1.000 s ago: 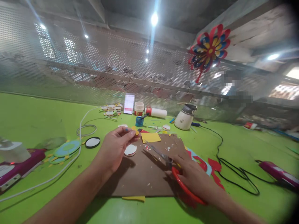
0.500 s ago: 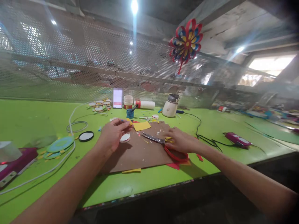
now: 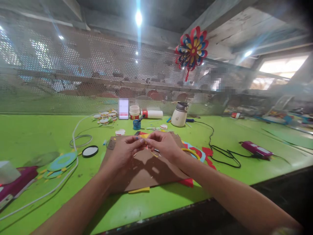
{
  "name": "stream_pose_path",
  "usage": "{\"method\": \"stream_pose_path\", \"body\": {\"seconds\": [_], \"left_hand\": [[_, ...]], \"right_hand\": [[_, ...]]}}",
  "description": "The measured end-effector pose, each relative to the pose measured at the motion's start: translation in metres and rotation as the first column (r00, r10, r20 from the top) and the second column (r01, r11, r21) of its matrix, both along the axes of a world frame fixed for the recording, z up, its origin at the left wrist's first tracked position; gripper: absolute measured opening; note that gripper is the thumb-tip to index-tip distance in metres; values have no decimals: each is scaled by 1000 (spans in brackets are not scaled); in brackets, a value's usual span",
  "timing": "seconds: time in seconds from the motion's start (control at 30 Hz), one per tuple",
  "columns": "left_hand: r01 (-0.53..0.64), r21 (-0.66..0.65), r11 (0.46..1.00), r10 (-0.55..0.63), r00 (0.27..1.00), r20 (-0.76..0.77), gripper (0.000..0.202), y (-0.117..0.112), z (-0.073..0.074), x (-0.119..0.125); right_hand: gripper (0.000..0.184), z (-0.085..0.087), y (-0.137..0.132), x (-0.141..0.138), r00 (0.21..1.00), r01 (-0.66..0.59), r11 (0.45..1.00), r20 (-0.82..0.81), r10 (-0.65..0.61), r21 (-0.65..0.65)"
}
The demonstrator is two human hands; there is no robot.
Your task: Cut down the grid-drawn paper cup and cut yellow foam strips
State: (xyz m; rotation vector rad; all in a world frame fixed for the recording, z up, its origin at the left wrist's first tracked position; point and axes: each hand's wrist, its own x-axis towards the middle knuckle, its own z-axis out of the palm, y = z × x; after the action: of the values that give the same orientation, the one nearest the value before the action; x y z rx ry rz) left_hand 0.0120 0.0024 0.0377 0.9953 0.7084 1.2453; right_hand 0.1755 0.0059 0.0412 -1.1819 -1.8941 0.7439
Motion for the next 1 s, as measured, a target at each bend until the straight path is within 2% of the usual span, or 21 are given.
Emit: {"method": "stream_pose_path", "body": {"seconds": [0.4,0.57,0.7,0.87,1.0], "left_hand": [[-31,-25,999,30,999,-25,33,-7,-2,4],[-59,-17,998,56,991,-117,25,-6,-8,5],[-92,-24,995,86,978,-191,35,-7,-11,5],[-103,-51,993,90,973,-212,50,-8,-12,9],[-71,-116,991,48,980,-194,31,-8,-19,12]], "right_hand": [[17,2,1,16,971,-132,986,-214,108,-100],[17,2,7,31,957,-177,972,-260,133,-152],[17,-5,10,40,944,-205,962,-295,147,-179],[22,-20,5,45,918,-234,947,-370,140,-222],[27,-23,-2,42,897,-244,935,-425,116,-259]]}}
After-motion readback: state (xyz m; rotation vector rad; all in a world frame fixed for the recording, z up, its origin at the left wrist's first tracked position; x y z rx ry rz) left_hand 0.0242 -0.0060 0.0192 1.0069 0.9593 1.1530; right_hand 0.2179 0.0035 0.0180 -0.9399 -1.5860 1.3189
